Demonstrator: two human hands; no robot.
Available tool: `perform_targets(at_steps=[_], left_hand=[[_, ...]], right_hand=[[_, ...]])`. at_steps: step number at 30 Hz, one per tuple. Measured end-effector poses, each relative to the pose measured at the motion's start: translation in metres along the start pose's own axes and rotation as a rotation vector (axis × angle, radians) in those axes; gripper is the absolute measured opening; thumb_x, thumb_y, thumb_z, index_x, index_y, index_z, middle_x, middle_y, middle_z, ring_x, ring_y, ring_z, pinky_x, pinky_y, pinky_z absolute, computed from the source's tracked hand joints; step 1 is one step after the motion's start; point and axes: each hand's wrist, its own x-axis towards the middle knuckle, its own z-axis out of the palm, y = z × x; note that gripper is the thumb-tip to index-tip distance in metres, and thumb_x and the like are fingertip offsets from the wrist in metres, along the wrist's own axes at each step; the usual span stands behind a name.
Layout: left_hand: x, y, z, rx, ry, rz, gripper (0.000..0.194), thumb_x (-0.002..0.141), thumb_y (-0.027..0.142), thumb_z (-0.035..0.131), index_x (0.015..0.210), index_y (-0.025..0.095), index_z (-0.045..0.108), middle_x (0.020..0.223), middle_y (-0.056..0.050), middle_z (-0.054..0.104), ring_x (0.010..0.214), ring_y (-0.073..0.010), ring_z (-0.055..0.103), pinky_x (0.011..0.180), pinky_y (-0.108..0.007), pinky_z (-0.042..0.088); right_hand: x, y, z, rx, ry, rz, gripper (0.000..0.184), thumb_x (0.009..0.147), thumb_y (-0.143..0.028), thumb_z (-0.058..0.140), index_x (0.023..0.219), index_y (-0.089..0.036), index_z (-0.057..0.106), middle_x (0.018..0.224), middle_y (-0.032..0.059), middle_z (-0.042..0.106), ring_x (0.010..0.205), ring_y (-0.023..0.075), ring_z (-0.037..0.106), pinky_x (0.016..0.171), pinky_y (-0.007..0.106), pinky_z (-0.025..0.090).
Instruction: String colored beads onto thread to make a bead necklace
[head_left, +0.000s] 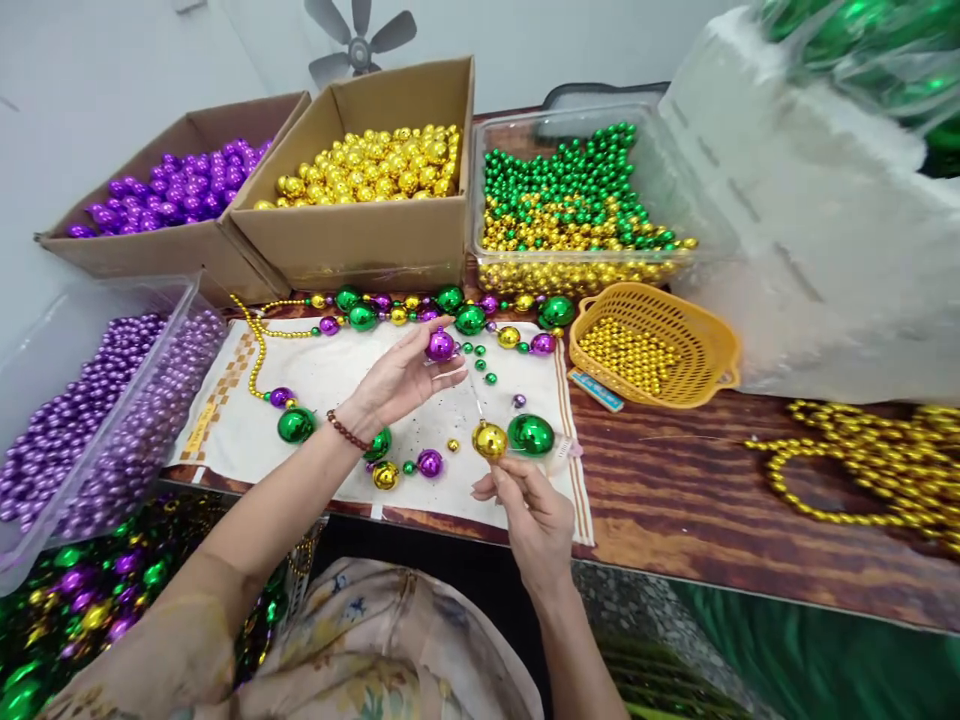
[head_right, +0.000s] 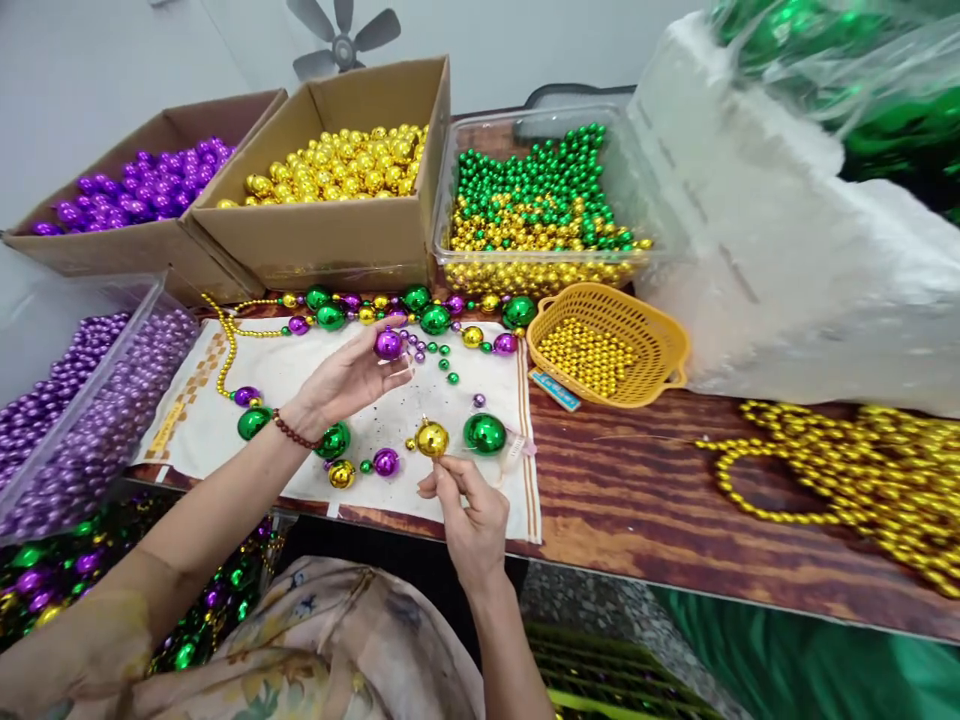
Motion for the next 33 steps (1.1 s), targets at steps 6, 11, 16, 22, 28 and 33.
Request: perform_targets(at_steps=[6,11,16,22,28,33], left_hand=[[0.011,-0.012,0.02,-0.197,0.151,-0.04,0.015,0.095,0.023,0.063,0.088,0.012,0.068,0.086,-0.007,0.069,0.082,-0.0137,0.068,0.088,-0.028,0.056],[0.011,-0.013,0.024,-0.227,0.221,-0.036,0.02,0.097,0.026,0.061,0.085,0.011,0.066,0.086,-0.009,0.069,0.083,-0.0148,0.069,0.093,-0.031,0.056],[0.01,-0.015,0.024,-0.228,0.203,-0.023,0.024,0.099,0.028,0.058,0.084,0.01,0.066,0.084,-0.009,0.07,0.081,-0.0144,0.07,0.092,-0.031,0.057],[0.01,-0.018,0.024,-0.218,0.198,-0.005,0.018,0.096,0.027,0.065,0.088,0.011,0.066,0.083,-0.006,0.069,0.081,-0.0144,0.07,0.094,-0.034,0.057],[0.01,-0.022,0.021,-0.161,0.172,0.022,0.016,0.092,0.027,0.069,0.09,0.013,0.065,0.086,-0.006,0.069,0.081,-0.0146,0.07,0.094,-0.036,0.056],[-0.002,-0.028,0.027,-0.048,0.068,0.082,0.014,0.088,0.026,0.074,0.093,0.015,0.066,0.089,-0.003,0.068,0.081,-0.0165,0.071,0.092,-0.04,0.056]], right_hand=[[-0.006,-0.002,-0.003,-0.059,0.002,-0.062,0.013,0.097,-0.029,0.059,0.096,-0.019,0.066,0.067,0.0002,0.07,0.057,0.0145,0.068,0.059,0.026,0.059],[-0.007,-0.002,-0.003,-0.067,-0.024,-0.08,0.01,0.096,-0.026,0.059,0.098,-0.019,0.066,0.067,-0.0006,0.07,0.056,0.0137,0.068,0.059,0.025,0.059],[-0.007,-0.005,-0.003,-0.063,-0.009,-0.075,0.01,0.097,-0.025,0.059,0.096,-0.019,0.066,0.066,-0.0014,0.07,0.055,0.0125,0.068,0.057,0.022,0.058],[-0.008,-0.003,-0.002,-0.084,-0.005,-0.048,0.013,0.097,-0.029,0.059,0.095,-0.018,0.067,0.066,-0.0005,0.07,0.055,0.0138,0.068,0.058,0.025,0.059],[-0.008,-0.001,0.001,-0.06,0.0,0.005,0.017,0.097,-0.033,0.059,0.096,-0.018,0.066,0.067,0.0001,0.07,0.056,0.0145,0.069,0.058,0.025,0.06],[-0.004,-0.001,0.007,-0.067,0.037,0.009,0.017,0.098,-0.033,0.058,0.096,-0.019,0.065,0.068,0.0001,0.071,0.057,0.014,0.069,0.057,0.024,0.058]])
